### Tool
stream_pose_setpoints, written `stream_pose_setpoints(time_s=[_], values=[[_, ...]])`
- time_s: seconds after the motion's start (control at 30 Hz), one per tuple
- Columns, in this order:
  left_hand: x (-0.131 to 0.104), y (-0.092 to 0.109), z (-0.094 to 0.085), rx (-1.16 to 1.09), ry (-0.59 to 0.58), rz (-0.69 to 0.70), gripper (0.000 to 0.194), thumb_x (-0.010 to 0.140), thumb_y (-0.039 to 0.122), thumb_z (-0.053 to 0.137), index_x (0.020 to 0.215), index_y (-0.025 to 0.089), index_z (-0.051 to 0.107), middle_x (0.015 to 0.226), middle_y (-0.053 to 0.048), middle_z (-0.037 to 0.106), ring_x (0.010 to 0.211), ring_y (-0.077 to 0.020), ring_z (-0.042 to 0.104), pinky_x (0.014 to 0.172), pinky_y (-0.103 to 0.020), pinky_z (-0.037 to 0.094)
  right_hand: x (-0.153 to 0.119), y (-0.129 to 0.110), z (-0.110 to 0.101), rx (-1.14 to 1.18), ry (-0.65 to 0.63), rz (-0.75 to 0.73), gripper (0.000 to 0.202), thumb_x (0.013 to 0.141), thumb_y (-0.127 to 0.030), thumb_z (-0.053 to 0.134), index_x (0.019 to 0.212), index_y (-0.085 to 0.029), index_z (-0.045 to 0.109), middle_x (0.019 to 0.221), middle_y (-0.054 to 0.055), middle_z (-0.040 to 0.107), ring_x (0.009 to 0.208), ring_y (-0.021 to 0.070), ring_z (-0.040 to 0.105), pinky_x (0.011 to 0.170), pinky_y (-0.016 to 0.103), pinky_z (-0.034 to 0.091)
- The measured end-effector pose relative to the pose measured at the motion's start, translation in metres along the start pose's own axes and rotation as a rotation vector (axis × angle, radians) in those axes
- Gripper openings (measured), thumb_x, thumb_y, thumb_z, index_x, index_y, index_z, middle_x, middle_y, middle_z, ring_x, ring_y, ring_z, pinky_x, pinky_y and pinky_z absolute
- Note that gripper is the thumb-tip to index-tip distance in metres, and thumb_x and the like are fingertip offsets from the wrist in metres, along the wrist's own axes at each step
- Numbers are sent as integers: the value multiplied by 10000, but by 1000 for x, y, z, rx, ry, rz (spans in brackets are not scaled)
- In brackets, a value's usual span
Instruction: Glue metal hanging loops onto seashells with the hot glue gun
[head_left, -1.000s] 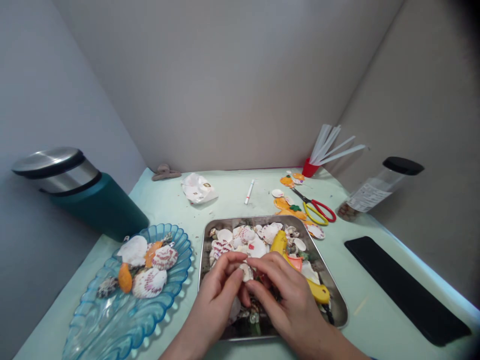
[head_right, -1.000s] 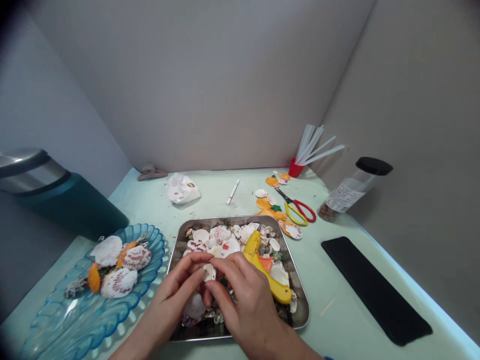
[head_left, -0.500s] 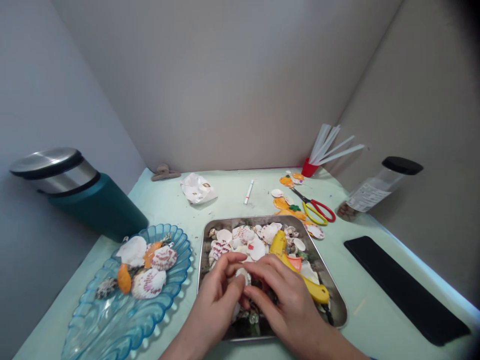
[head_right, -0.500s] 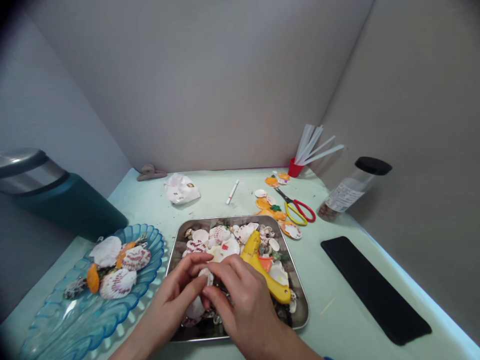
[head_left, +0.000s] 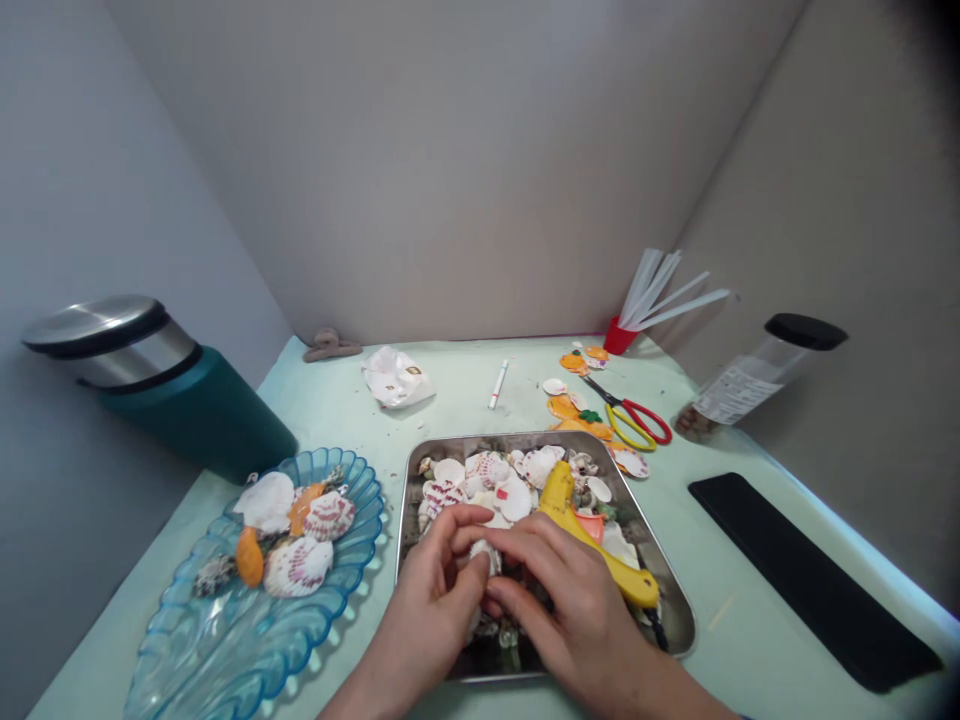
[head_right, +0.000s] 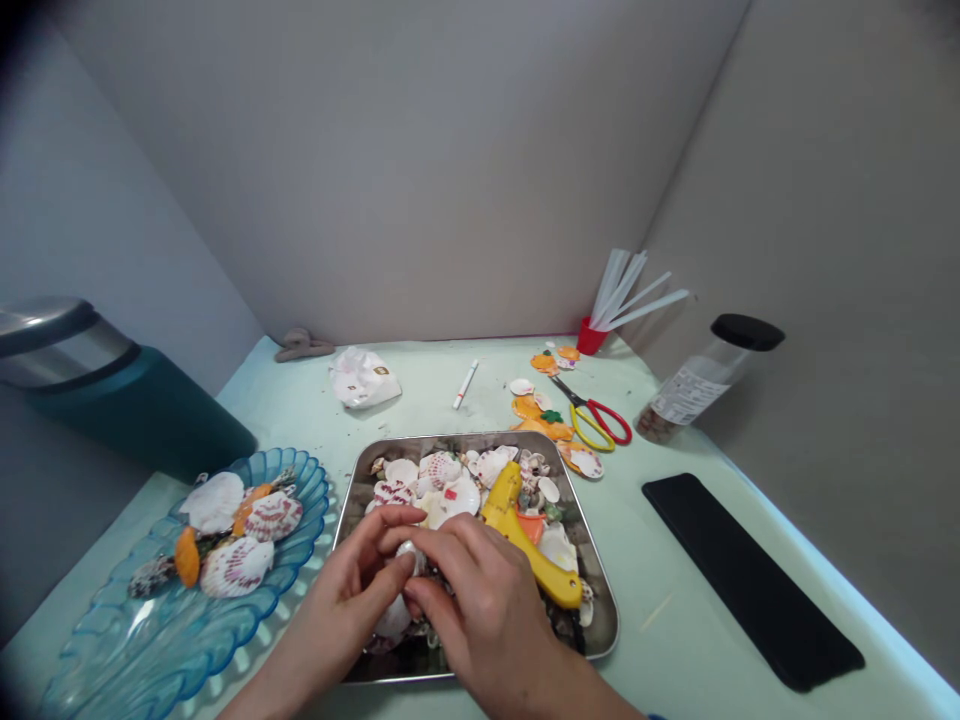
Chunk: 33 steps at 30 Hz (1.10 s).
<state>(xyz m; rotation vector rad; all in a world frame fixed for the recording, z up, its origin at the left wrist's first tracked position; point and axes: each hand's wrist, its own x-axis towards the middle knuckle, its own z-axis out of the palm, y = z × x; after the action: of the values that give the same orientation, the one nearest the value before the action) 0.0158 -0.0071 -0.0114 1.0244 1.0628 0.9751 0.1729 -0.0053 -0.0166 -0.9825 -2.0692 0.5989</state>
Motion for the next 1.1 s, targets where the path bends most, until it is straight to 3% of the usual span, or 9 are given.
stream_pose_setpoints(time_s=[0.4,0.63,0.83,1.1], values=[[1,-1,0,-12,-3,2,204,838,295,598,1003,197,527,894,-8,649,646,-94,573,613,-201,487,0,1,2,1,14,-9,288,894,-131,534,1167,-223,550,953,66,614,847,203,593,732,344,501],[0,0,-2,-19,42,35,186,819,266,627,976,193,559,867,-10,668,788,-121,603,707,-193,470,0,1,2,34,2,15,349,879,-136,573,1214,-218,520,1007,67,598,904,200,576,773,337,485],[4,-2,-4,-136,-19,-28,236,827,325,620,994,201,508,767,34,614,548,-74,569,555,-189,444,-1,1,0,26,93,22,172,872,-115,567,1018,-201,594,828,32,579,748,172,560,656,298,458],[3,-1,-3,-117,-42,-27,256,823,343,633,988,190,512,724,30,621,502,-72,572,520,-185,434,-2,-1,-1,-47,117,-65,153,870,-90,551,932,-203,633,800,40,575,721,169,561,645,298,452]])
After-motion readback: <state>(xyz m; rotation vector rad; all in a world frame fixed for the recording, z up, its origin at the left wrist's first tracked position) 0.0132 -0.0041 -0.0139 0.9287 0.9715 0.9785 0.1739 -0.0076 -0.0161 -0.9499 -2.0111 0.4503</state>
